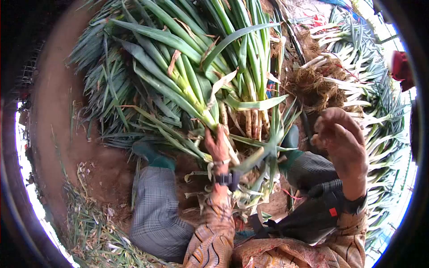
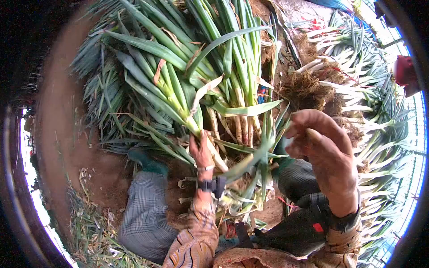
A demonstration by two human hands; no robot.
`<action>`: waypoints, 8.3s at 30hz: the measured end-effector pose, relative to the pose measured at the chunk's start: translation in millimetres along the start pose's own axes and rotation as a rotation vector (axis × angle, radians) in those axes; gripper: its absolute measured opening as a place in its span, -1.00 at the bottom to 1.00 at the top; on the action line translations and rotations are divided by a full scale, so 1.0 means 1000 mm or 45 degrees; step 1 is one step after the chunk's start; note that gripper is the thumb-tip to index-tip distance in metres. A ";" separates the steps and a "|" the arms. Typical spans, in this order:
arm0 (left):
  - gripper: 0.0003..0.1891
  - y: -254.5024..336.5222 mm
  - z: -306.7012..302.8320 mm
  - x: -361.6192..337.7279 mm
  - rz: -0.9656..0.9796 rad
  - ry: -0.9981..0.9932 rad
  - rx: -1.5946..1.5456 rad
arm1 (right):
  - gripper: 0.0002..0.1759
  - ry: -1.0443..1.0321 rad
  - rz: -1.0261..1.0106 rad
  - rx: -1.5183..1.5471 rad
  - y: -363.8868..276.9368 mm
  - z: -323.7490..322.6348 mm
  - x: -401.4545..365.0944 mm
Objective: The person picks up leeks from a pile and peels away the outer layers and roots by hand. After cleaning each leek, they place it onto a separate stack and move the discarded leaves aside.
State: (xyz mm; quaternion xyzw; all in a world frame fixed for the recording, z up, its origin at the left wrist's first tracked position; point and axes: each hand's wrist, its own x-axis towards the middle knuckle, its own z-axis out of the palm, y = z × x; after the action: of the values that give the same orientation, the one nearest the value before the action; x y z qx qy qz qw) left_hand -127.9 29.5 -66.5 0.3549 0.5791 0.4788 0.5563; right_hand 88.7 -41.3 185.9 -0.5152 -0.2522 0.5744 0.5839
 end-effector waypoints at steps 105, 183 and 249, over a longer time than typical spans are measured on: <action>-0.69 0.155 0.114 -0.168 0.822 -0.567 0.841 | -0.78 0.331 -0.600 0.407 -0.011 0.012 -0.022; -0.72 0.203 -0.110 -0.297 0.167 -0.313 0.078 | -0.73 0.049 -0.450 0.755 -0.034 -0.046 -0.005; -0.45 0.196 0.122 -0.360 0.895 -1.902 0.356 | -0.72 2.116 -1.868 -0.068 -0.068 -0.151 -0.627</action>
State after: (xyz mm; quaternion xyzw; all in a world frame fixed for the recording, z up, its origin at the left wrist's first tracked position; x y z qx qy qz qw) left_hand 14.9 -234.4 238.7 0.8045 -0.0323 0.1868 0.5629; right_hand 117.3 -659.3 381.1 -0.4782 -0.0384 -0.4409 0.7586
